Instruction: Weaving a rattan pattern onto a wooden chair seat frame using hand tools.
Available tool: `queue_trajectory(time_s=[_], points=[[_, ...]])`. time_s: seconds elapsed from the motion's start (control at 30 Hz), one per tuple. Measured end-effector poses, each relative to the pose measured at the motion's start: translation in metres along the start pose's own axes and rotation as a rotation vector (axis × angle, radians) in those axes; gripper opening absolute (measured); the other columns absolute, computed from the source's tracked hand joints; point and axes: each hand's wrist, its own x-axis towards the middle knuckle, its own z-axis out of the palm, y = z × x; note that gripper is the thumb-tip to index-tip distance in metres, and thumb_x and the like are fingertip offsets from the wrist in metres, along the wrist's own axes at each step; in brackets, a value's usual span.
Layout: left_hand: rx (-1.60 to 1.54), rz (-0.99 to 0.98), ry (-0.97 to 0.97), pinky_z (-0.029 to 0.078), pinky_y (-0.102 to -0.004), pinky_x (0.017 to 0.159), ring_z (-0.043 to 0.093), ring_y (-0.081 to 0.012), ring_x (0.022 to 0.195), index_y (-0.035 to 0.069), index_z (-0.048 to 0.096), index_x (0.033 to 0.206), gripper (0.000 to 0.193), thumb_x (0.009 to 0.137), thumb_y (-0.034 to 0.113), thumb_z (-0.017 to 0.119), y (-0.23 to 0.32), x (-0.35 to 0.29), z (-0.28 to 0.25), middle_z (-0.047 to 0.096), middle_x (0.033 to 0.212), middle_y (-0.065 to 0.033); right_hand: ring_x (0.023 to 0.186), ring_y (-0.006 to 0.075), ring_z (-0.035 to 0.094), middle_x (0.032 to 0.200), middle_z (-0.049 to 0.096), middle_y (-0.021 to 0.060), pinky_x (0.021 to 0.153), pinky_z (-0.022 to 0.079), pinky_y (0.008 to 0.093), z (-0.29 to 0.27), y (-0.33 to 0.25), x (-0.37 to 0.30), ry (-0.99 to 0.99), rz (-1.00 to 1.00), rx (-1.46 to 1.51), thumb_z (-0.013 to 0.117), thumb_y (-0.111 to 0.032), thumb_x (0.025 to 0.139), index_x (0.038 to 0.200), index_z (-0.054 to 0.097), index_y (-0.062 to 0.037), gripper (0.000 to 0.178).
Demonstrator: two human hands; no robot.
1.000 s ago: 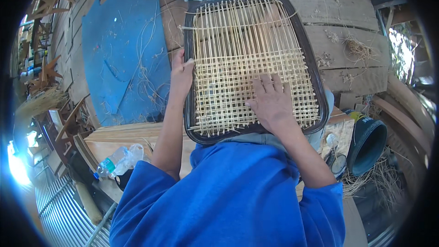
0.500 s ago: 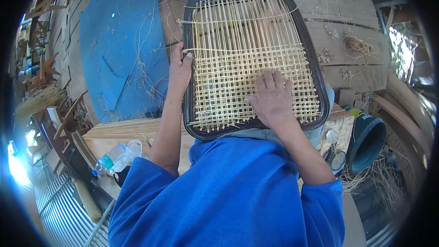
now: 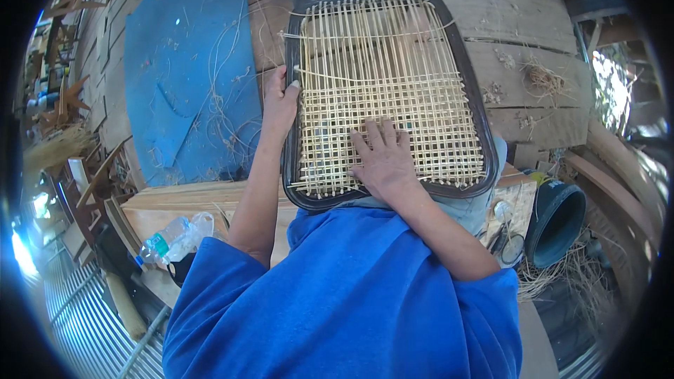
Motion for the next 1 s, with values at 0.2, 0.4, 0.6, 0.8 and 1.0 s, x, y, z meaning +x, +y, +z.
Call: queue_trajectory(time_s=[0.2,0.4,0.6,0.8,1.0], points=[[-0.004,0.005,0.007,0.030,-0.0365,0.103,0.041,-0.0337,0.119,-0.005,0.039,0.126,0.048,0.084,0.015,0.050,-0.002,0.001,0.002,0.042,0.127,-0.0231,0.136,0.0354,0.014,0.146,0.020,0.0145,0.106,0.019,0.0516,0.007,-0.002,-0.003,0.050,0.026,0.054,0.050,-0.046,0.084,0.138,0.030,-0.0135,0.066],[0.081,-0.037,-0.010,0.030,-0.0341,0.101,0.042,-0.0298,0.119,-0.005,0.038,0.128,0.050,0.084,0.013,0.052,0.007,0.000,-0.001,0.044,0.127,-0.0211,0.134,0.0358,0.017,0.144,0.024,0.0141,0.106,0.021,0.0515,-0.006,0.000,-0.003,0.035,-0.003,0.086,0.052,-0.044,0.083,0.136,0.033,-0.0129,0.064],[0.104,-0.029,-0.005,0.030,-0.0367,0.102,0.040,-0.0330,0.119,-0.003,0.039,0.128,0.050,0.083,0.015,0.051,0.016,-0.001,-0.001,0.041,0.128,-0.0225,0.132,0.0341,0.023,0.142,0.028,0.0136,0.104,0.024,0.0507,-0.012,0.025,0.018,0.155,0.173,0.063,0.052,-0.042,0.084,0.134,0.034,-0.0108,0.062],[0.128,-0.065,0.009,0.030,-0.0368,0.102,0.041,-0.0329,0.119,-0.001,0.039,0.128,0.049,0.083,0.014,0.051,0.021,-0.004,-0.009,0.041,0.128,-0.0221,0.127,0.0347,0.031,0.135,0.037,0.0148,0.104,0.027,0.0485,-0.030,0.035,0.037,0.041,0.133,0.065,0.051,-0.034,0.088,0.131,0.038,-0.0053,0.053],[0.068,-0.085,-0.017,0.030,-0.0362,0.102,0.041,-0.0313,0.120,-0.001,0.040,0.128,0.046,0.085,0.013,0.050,0.023,-0.003,0.002,0.041,0.129,-0.0210,0.097,0.0280,0.055,0.103,0.059,0.0151,0.088,0.043,0.0358,-0.002,0.042,0.142,0.477,-0.464,0.993,0.046,-0.024,0.092,0.114,0.055,-0.0046,0.030]])
